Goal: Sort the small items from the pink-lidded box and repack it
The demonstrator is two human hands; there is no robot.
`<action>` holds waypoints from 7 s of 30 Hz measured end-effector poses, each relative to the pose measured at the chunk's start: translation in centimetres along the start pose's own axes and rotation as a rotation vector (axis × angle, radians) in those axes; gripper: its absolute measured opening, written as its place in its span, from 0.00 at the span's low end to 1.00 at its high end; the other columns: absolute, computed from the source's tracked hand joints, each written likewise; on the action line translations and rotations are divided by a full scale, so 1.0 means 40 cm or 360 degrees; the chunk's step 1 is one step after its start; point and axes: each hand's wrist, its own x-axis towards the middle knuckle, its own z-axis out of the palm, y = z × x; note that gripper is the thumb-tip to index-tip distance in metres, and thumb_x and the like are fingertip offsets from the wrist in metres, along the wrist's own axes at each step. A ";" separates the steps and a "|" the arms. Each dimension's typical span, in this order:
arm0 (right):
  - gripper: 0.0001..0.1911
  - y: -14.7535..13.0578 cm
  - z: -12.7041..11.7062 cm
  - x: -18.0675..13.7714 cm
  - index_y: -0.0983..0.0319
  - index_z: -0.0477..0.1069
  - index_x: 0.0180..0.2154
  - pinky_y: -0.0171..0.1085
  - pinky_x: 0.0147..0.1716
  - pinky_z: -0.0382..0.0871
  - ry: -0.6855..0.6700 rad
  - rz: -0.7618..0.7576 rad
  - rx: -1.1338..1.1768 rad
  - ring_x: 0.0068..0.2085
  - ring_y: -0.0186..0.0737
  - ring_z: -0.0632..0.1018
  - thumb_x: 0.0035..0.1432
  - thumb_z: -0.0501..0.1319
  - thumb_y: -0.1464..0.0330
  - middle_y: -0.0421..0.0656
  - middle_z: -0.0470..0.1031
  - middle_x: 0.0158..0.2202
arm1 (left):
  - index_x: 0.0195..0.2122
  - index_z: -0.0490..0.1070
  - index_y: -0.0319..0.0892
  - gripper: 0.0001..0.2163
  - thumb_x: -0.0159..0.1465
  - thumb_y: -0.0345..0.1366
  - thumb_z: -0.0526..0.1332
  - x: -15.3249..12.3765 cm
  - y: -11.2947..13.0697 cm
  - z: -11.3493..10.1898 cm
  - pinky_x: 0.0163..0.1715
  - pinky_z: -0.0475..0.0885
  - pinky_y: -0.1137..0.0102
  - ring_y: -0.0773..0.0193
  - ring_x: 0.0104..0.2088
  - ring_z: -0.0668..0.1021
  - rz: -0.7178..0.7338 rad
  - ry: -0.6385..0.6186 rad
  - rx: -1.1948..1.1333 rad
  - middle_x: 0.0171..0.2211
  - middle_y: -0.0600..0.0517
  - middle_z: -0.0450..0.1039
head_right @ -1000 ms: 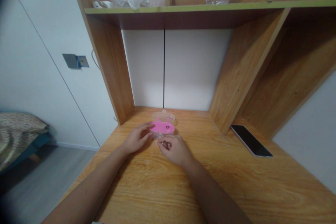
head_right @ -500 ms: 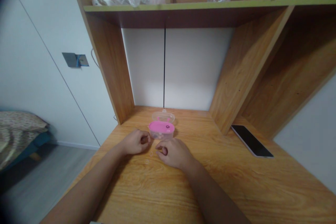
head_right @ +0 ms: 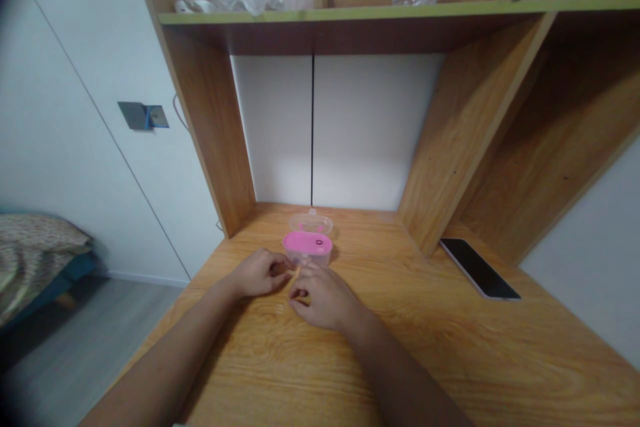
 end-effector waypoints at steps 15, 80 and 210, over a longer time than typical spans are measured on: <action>0.04 0.000 0.003 0.002 0.57 0.79 0.37 0.41 0.49 0.68 -0.0040 0.0009 0.0077 0.46 0.43 0.76 0.59 0.66 0.69 0.43 0.79 0.39 | 0.18 0.65 0.38 0.25 0.68 0.48 0.53 -0.001 -0.004 -0.006 0.22 0.51 0.72 0.73 0.18 0.58 0.0087 -0.0098 -0.0173 0.16 0.58 0.55; 0.03 0.041 -0.016 -0.012 0.60 0.79 0.34 0.31 0.29 0.62 -0.0116 0.0505 0.0208 0.30 0.35 0.76 0.56 0.66 0.68 0.39 0.80 0.30 | 0.25 0.78 0.36 0.07 0.52 0.33 0.61 -0.009 -0.039 0.006 0.21 0.59 0.76 0.71 0.21 0.68 -0.0011 -0.0273 -0.0369 0.20 0.54 0.71; 0.07 0.051 -0.009 0.006 0.56 0.78 0.43 0.39 0.42 0.73 0.0902 0.0265 0.0374 0.41 0.43 0.79 0.64 0.62 0.68 0.44 0.80 0.40 | 0.32 0.79 0.33 0.13 0.55 0.41 0.70 0.018 0.048 0.016 0.23 0.61 0.76 0.72 0.22 0.66 -0.0146 0.0442 -0.1114 0.22 0.52 0.72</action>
